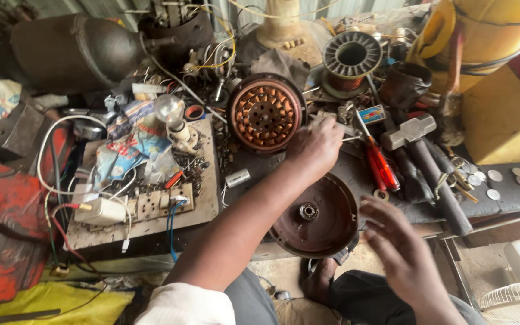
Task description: The person works on a disassembled electrical motor, applying lubricant to the bearing area of the stator housing and using a screwdriver to adjust components. They also use a file to smooth a small metal piece and handle pliers and a rag.
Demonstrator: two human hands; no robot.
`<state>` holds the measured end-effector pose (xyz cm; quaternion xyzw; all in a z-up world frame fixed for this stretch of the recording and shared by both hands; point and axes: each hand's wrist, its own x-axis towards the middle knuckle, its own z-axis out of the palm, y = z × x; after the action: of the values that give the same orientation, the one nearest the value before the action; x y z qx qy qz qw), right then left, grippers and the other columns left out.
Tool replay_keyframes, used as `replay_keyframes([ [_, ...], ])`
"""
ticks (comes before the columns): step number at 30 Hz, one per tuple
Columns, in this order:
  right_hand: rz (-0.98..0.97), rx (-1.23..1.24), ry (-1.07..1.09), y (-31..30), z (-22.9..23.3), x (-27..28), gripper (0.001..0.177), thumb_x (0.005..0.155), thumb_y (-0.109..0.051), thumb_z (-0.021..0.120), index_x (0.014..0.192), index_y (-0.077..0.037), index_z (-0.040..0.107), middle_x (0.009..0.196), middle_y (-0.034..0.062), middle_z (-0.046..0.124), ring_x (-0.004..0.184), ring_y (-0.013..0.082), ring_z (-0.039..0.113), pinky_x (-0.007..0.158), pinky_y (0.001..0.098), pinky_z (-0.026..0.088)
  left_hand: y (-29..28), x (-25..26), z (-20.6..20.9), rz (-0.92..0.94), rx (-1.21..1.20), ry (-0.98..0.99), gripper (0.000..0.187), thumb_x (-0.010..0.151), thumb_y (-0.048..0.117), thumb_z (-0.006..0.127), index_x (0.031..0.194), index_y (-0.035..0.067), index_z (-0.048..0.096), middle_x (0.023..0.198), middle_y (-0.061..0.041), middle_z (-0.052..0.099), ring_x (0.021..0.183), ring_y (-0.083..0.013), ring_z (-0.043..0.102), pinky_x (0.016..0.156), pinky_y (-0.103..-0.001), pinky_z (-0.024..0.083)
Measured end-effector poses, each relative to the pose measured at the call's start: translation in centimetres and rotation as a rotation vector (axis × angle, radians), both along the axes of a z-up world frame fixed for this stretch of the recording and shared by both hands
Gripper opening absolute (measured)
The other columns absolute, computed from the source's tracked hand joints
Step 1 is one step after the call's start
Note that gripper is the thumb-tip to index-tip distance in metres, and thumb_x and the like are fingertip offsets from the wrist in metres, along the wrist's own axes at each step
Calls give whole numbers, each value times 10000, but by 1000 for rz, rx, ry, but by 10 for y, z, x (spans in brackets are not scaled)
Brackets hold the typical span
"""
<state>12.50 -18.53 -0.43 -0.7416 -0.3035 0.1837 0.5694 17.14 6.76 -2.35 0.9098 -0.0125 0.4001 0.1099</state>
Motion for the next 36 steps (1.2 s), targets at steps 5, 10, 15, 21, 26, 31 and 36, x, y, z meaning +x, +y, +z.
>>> replay_keyframes([
  [5,179,-192,-533,21,-2,-12,513,849,-128,684,1348,-56,587,1443,158,567,1319,341,543,1054,396,450,9,-65,-9,-126,-274,0,178,1003,95,658,1156,14,696,1113,-142,739,959,-246,733,827,-349,613],
  [10,218,-337,-837,50,-10,-12,617,851,-299,665,1371,15,558,1465,207,515,1404,412,417,1140,491,347,13,-186,-27,-27,-384,116,249,1012,100,591,1228,17,682,1214,-167,715,1068,-274,715,913,-371,612],
  [15,206,-443,-961,63,-24,-23,836,859,-609,612,1371,46,528,1491,276,433,1424,445,333,1147,537,255,3,-228,-42,-122,-201,211,415,937,235,641,1300,35,650,1425,-164,582,1379,-367,498,1145,-525,409],
  [21,273,-692,-1032,75,-12,-34,1134,731,-845,560,1401,68,481,1516,313,361,1431,477,281,1141,600,202,3,-228,-52,-111,-178,250,488,898,292,682,1329,69,633,1469,-128,539,1415,-354,458,1150,-539,366],
  [26,446,-1305,-1193,96,12,-56,1254,688,-916,520,1459,68,419,1550,306,298,1454,479,231,1148,656,161,2,-230,-57,-103,-198,240,462,943,288,687,1347,69,634,1479,-122,540,1394,-358,472,1124,-517,387],
  [31,717,-1546,-1667,107,17,-62,850,936,-616,587,1465,31,435,1588,318,267,1501,514,226,1162,718,159,1,-232,-58,-94,-171,187,484,906,252,692,1350,66,641,1479,-121,550,1377,-355,491,1138,-513,390],
  [36,650,-1228,-1223,79,30,-28,1066,767,-768,606,1557,-105,335,1671,196,210,1523,399,157,1176,579,118,4,-232,-58,-106,-211,192,463,884,215,700,1318,62,647,1472,-119,557,1373,-348,508,1142,-508,399],
])
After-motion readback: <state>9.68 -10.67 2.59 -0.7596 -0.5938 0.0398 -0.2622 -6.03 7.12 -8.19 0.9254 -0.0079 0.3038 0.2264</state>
